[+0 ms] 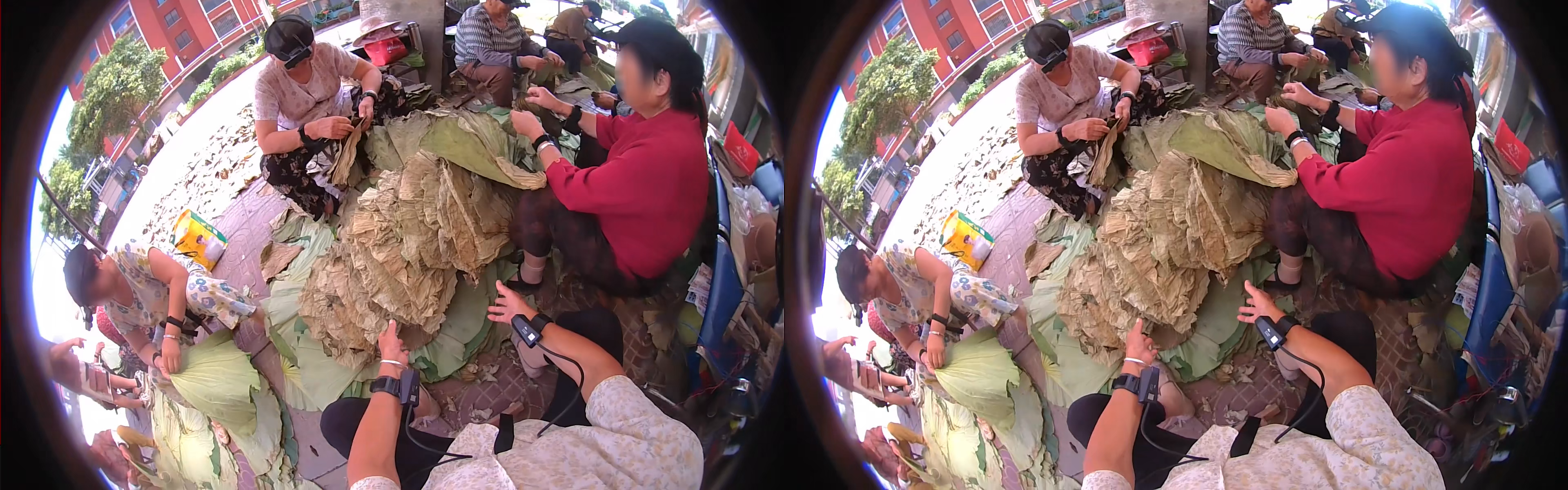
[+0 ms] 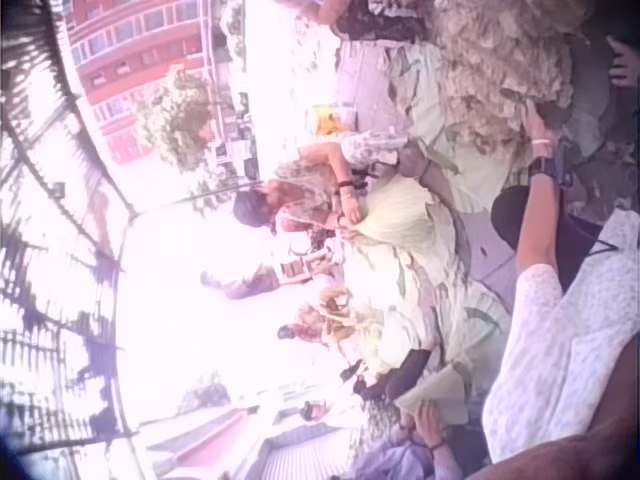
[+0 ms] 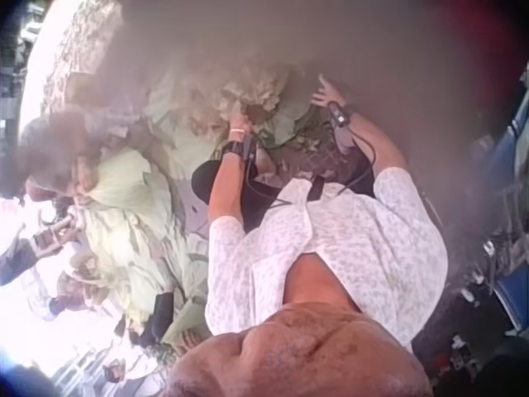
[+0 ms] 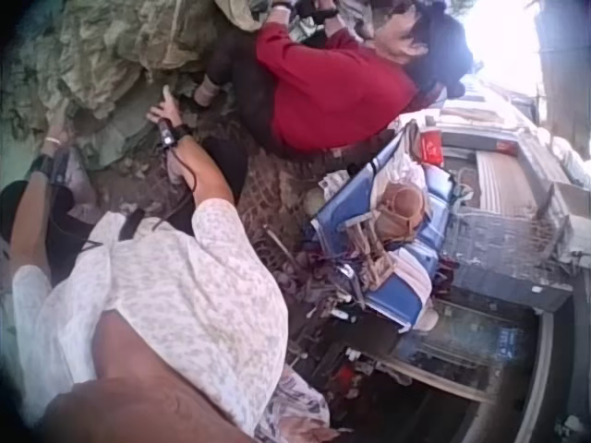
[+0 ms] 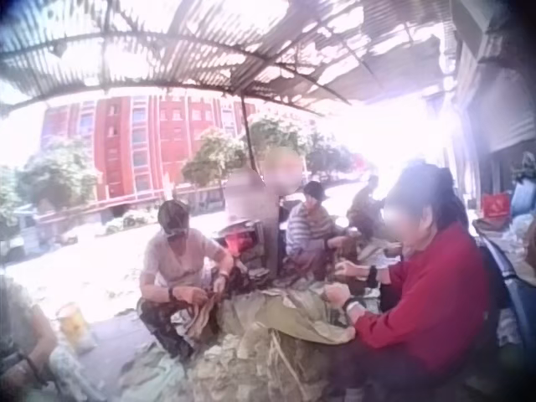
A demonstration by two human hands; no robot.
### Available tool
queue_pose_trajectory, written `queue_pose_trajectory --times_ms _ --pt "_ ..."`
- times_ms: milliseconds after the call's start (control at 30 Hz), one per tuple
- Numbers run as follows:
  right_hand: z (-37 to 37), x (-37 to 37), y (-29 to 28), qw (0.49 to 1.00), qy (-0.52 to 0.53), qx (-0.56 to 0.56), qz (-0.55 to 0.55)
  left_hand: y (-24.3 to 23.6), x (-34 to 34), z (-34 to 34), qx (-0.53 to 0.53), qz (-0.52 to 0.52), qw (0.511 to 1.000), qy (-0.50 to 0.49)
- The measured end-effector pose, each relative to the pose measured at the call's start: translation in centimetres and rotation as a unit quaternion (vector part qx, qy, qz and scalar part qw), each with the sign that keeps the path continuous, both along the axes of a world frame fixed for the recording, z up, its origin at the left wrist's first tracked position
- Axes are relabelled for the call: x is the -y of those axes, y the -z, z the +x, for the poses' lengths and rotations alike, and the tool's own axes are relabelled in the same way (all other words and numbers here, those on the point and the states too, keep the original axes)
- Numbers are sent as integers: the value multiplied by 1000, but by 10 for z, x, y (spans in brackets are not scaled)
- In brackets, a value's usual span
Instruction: The recorder and several other people are sitting together outdoors sorting and stacking large, dried green lotus leaves into bundles.
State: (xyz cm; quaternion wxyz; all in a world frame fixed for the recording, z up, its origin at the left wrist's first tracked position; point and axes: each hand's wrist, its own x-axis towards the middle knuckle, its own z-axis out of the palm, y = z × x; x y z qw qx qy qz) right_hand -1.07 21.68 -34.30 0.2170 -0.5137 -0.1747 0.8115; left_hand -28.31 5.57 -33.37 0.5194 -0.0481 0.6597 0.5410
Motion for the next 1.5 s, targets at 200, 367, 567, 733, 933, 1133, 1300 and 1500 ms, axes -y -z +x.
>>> queue_pose_trajectory --times_ms 200,367,567,733,933,1133,1300,1500 --pt "-13 -16 27 1000 13 8 -18 32 -25 -28 -75 -9 992 -100" --pt "-46 -21 35 999 0 -38 -36 43 -34 -52 -127 -39 982 -134" --pt "-85 -26 56 994 -13 -62 -84 53 -48 -61 -228 -9 963 -146" --pt "-133 -17 75 980 2 -156 -120 52 -43 -84 -57 121 979 -153" --pt "-165 -98 2 972 55 -224 41 -93 -158 -75 -11 297 952 -78" --pt "-135 -247 -230 884 112 -355 284 -325 -263 -45 -49 566 821 48" --pt "-110 -276 -327 846 113 -307 421 -375 -254 -70 -10 623 780 57" --pt "-65 -271 -139 929 65 -68 359 -167 -251 -89 81 353 932 14"
